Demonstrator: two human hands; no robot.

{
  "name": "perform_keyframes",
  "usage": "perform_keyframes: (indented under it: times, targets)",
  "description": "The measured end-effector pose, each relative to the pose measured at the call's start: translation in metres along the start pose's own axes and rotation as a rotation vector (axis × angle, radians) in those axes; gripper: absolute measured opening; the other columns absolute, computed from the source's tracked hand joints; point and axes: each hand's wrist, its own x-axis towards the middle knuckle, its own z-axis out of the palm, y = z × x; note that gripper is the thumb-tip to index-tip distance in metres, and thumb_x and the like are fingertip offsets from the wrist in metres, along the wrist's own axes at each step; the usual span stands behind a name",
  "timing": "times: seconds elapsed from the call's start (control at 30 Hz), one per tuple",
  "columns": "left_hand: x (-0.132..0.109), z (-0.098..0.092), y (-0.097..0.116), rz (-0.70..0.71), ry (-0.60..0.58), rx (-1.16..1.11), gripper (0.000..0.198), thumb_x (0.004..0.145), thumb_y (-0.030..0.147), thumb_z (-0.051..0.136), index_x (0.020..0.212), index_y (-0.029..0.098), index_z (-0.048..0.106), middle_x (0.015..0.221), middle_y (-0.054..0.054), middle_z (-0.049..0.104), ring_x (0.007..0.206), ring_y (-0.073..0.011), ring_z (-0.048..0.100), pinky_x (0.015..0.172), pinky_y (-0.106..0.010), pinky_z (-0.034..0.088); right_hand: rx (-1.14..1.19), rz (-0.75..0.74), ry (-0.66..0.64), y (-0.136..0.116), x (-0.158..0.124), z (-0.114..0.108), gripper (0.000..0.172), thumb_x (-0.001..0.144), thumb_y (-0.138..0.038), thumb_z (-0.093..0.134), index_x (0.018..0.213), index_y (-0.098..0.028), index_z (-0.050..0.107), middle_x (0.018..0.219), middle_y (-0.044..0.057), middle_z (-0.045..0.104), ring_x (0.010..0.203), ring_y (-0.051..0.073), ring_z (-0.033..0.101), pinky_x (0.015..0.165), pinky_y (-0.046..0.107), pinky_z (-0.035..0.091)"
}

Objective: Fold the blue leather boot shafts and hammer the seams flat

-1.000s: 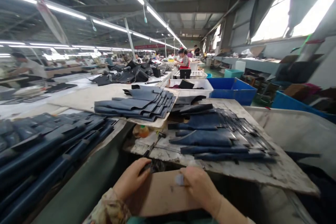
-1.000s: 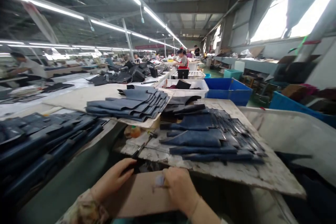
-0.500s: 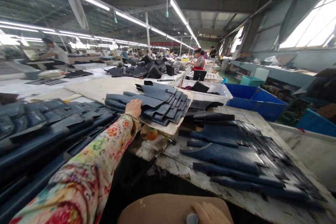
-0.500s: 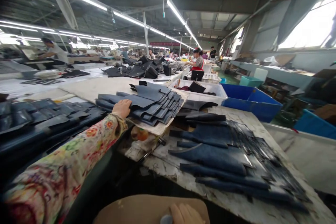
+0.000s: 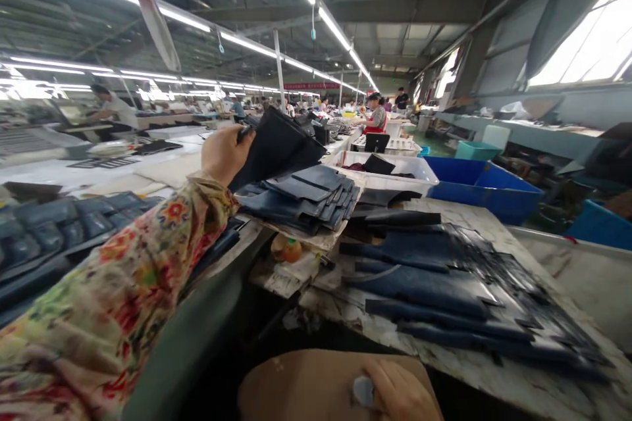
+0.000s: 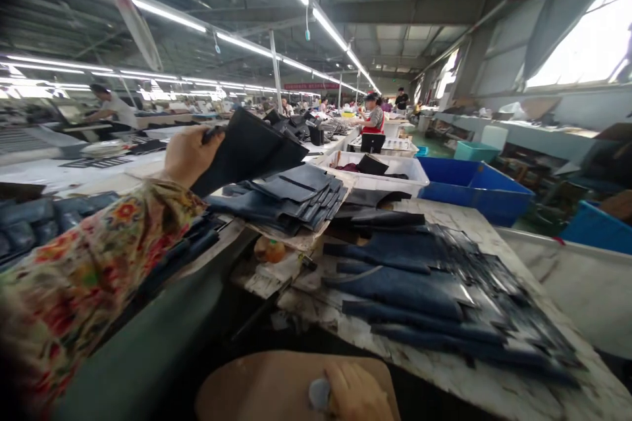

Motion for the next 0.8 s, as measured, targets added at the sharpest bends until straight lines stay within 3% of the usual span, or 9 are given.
perform_keyframes:
  times: [0.13,0.27,0.33,0.4,0.5,0.6,0.7,0.8]
  targets:
    - [-0.004,-0.074,0.044,0.174,0.075,0.025,0.033,0.088,0.037,0.043,0.088,0.012,0.065,0.087,-0.009,0.065,0.087,-0.0221,0.060,0.074,-0.028,0.038,0.130,0.115,-0.019,-0.010,0.003,-0.011,0.045,0.059,-0.005,0.037,0.092,-0.022,0.062,0.084,0.003,0.068,0.075,0.017,0.065,0.071,0.025,0.050]
    - [-0.008,-0.146,0.092,0.339,0.161,0.026,0.046,0.088,0.041,0.038,0.089,0.004,0.065,0.085,-0.005,0.061,0.095,-0.0212,0.059,0.079,-0.031,0.036,0.347,0.280,-0.055,-0.005,0.035,-0.042,0.036,0.071,-0.011,0.044,0.099,-0.024,0.063,0.095,0.004,0.068,0.083,0.018,0.065,0.074,0.027,0.052]
    - [-0.008,-0.178,0.114,0.380,0.195,0.027,0.050,0.086,0.045,0.036,0.091,0.004,0.065,0.085,-0.002,0.059,0.098,-0.0226,0.059,0.079,-0.032,0.035,0.520,0.434,0.075,0.009,0.063,-0.067,0.027,0.078,-0.028,0.052,0.101,-0.020,0.062,0.099,0.007,0.067,0.087,0.019,0.064,0.077,0.030,0.052]
    - [-0.011,-0.202,0.131,0.376,0.186,0.019,0.053,0.082,0.048,0.036,0.094,0.005,0.064,0.086,0.001,0.058,0.099,-0.0235,0.059,0.078,-0.032,0.035,0.677,0.627,0.205,0.025,0.092,-0.095,0.040,0.073,-0.044,0.061,0.102,-0.017,0.062,0.096,0.009,0.068,0.083,0.020,0.065,0.072,0.031,0.053]
    - [-0.021,-0.217,0.146,0.297,0.109,-0.050,0.056,0.078,0.049,0.037,0.096,0.003,0.063,0.084,0.004,0.054,0.100,-0.0251,0.057,0.078,-0.032,0.033,1.030,0.748,0.318,0.039,0.124,-0.135,0.048,0.070,-0.054,0.062,0.104,-0.020,0.061,0.089,0.005,0.068,0.073,0.018,0.065,0.060,0.028,0.054]
    - [-0.044,-0.213,0.139,0.205,0.027,-0.274,0.042,0.077,0.045,0.045,0.086,0.010,0.065,0.077,0.006,0.056,0.097,-0.0224,0.059,0.076,-0.031,0.039,1.331,0.816,0.407,0.036,0.133,-0.165,0.041,0.066,-0.051,0.068,0.094,-0.022,0.063,0.080,0.002,0.069,0.069,0.019,0.066,0.057,0.030,0.055]
    - [-0.078,-0.203,0.111,0.081,-0.047,-0.576,0.031,0.077,0.039,0.052,0.086,0.012,0.064,0.071,0.006,0.056,0.088,-0.0177,0.062,0.072,-0.029,0.041,1.347,0.856,0.435,0.026,0.127,-0.182,0.034,0.060,-0.039,0.075,0.088,-0.022,0.065,0.079,0.001,0.069,0.070,0.021,0.066,0.060,0.033,0.056]
    - [-0.119,-0.195,0.074,-0.096,-0.092,-0.834,0.029,0.076,0.033,0.060,0.090,0.008,0.063,0.074,0.003,0.059,0.078,-0.0145,0.062,0.070,-0.027,0.042,1.167,0.729,0.422,0.021,0.127,-0.197,0.025,0.065,-0.036,0.072,0.087,-0.024,0.066,0.084,0.001,0.069,0.074,0.022,0.066,0.061,0.034,0.055]
